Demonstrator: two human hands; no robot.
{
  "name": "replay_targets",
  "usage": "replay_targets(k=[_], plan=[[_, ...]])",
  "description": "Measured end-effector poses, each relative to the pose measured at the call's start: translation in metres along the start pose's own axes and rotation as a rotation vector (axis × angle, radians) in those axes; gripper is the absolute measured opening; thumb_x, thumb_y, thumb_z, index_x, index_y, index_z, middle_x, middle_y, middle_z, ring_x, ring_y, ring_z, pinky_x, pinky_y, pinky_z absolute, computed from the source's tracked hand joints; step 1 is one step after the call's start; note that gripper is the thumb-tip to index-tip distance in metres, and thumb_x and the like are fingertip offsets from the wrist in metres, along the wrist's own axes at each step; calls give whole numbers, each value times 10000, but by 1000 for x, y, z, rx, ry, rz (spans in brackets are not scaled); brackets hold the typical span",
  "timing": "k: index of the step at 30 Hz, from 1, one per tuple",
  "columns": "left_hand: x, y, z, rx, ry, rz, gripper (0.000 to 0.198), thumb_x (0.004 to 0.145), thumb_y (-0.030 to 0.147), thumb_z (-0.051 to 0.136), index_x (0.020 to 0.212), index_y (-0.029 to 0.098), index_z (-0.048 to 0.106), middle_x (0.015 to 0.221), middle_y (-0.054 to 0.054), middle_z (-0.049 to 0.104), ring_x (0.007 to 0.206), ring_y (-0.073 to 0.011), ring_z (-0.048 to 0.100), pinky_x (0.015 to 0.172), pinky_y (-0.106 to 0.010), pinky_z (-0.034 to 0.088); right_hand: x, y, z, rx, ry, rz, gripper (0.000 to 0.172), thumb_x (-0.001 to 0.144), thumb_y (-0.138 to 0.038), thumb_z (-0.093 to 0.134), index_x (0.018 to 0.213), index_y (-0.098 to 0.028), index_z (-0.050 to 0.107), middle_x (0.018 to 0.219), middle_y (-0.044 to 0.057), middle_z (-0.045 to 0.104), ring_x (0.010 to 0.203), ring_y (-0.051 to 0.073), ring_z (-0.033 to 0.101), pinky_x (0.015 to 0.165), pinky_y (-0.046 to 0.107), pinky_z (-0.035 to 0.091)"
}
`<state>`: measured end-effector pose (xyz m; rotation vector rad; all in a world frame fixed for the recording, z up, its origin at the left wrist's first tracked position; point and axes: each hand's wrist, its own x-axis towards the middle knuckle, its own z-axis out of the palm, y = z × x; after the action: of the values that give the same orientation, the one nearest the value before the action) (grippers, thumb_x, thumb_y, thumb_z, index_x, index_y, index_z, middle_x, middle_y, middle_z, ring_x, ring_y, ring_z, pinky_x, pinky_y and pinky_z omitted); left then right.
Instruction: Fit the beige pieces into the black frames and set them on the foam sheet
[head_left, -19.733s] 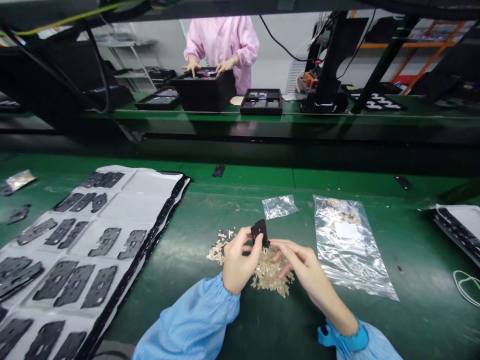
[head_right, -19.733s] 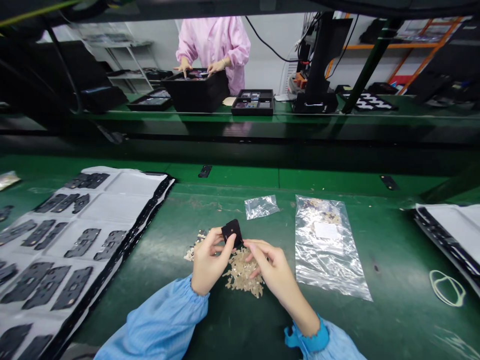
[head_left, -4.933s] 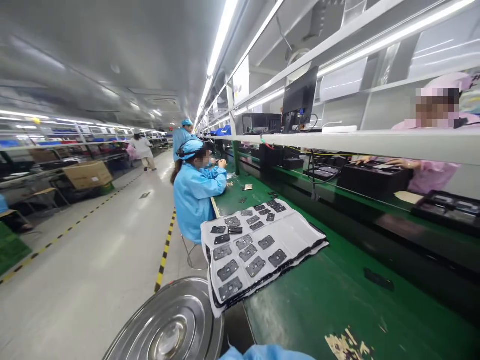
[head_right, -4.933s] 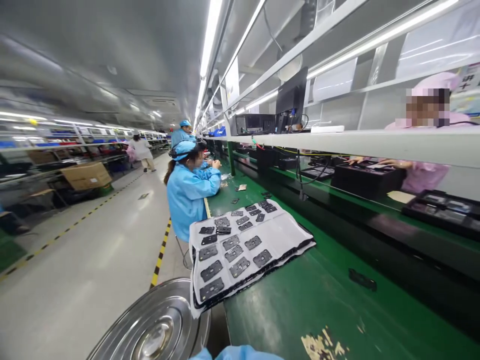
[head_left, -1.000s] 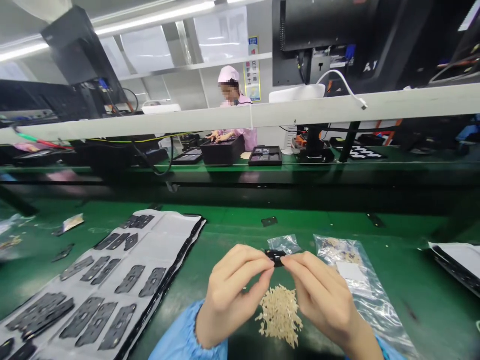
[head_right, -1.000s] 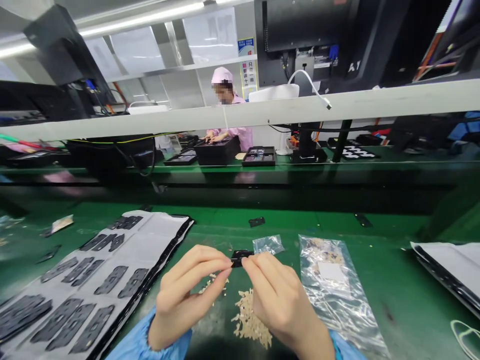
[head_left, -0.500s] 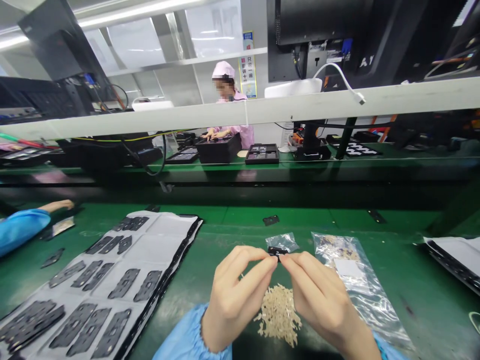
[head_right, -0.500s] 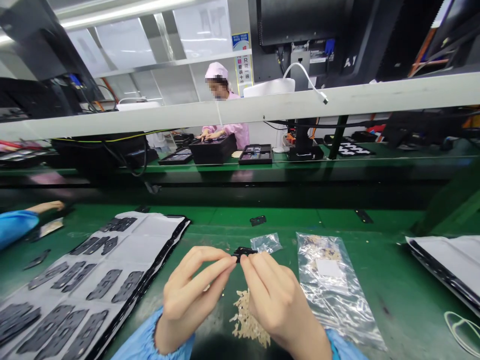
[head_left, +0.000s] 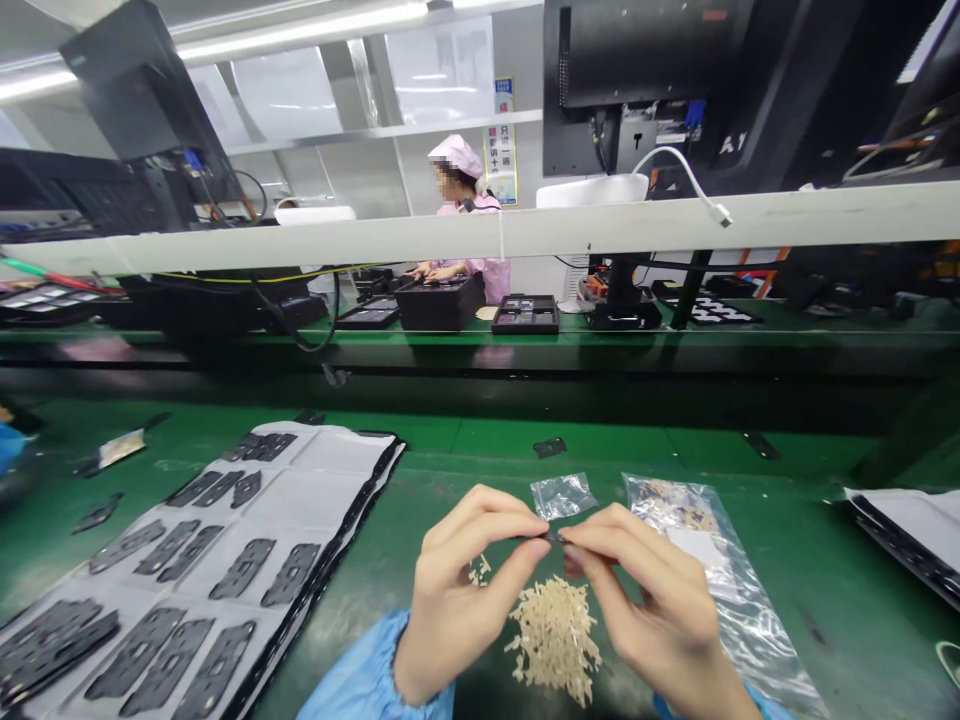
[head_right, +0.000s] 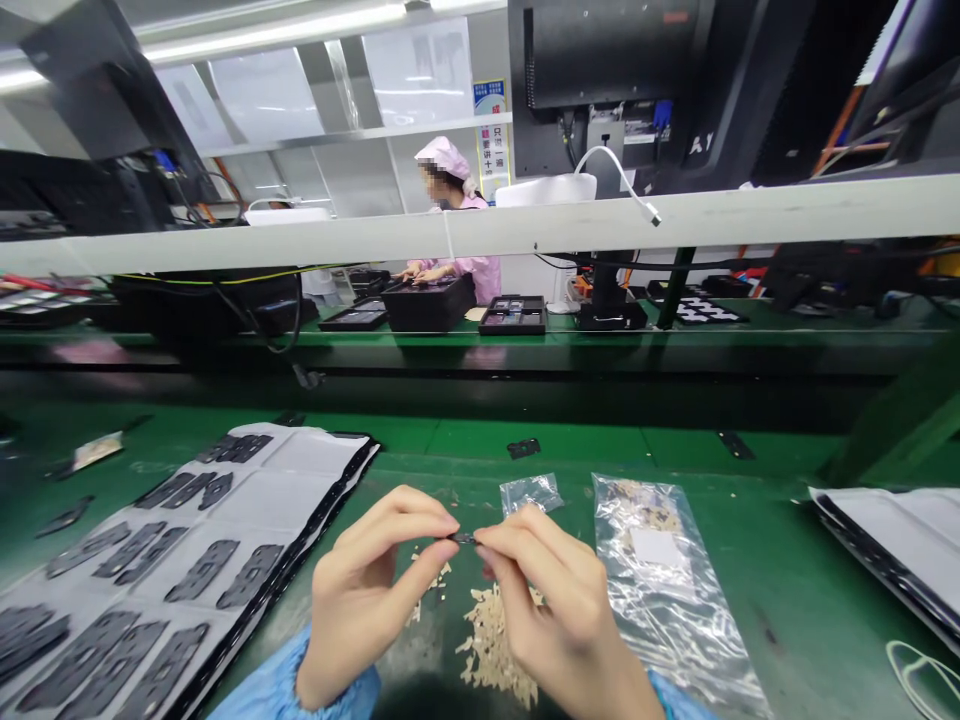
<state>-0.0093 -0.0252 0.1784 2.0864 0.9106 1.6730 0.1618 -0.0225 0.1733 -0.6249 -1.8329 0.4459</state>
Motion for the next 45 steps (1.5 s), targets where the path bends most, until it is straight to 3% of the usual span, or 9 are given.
replay_targets(k=[6,9,16,21,29,36,40,45], plan=[[-2,6,-1,104,62,193,346,688,-72,641,947,157,650,830,-38,659,770,-154,594,649,-289,500,-3,0,3,-6,25,-44,336,787,86,514,1020,-137,607,773,54,587,702,148,569,564,275,485],[-3,6,0,107,68,205,356,695,-71,632,964,162,647,838,-38,659,778,-156,593,653,-291,498,-5,2,4,-65,58,-106,377,772,111,510,1045,-131,604,805,63,610,736,149,585,589,272,504],[-2,4,-3,-87,-12,-29,341,746,-4,625,1026,190,630,880,-50,665,815,-168,599,709,-312,497,-11,11,0,-315,102,-258,475,753,149,496,1128,-122,602,971,106,641,906,177,608,706,287,529],[2,7,-9,-200,-93,-208,151,791,58,604,837,189,664,822,-32,656,796,-153,604,705,-285,485,-17,18,-4,-405,30,-309,516,780,111,489,1228,-136,556,1047,124,639,996,221,595,735,331,545],[6,8,-10,-265,-134,-282,86,758,90,658,736,171,640,767,-20,632,747,-138,588,700,-269,466,-20,15,-3,-390,51,-337,477,762,108,527,1197,-83,578,1046,143,635,967,224,598,712,328,541],[-3,10,3,-196,-5,-142,101,775,74,633,792,173,641,762,-36,625,739,-154,576,663,-281,462,-10,1,4,-178,171,-182,402,753,125,505,1025,-137,642,865,75,650,783,168,631,604,272,532],[-6,9,7,-109,95,-6,152,757,54,647,836,183,651,742,-25,627,711,-147,564,637,-278,458,-10,-4,8,42,146,-14,347,780,67,523,1016,-162,635,792,53,628,680,162,621,536,279,526],[-4,5,7,-60,117,18,230,742,36,654,907,195,669,727,-17,616,700,-141,551,618,-274,455,-5,-8,8,181,119,99,235,811,12,533,916,-168,643,698,37,609,620,158,598,498,274,506]])
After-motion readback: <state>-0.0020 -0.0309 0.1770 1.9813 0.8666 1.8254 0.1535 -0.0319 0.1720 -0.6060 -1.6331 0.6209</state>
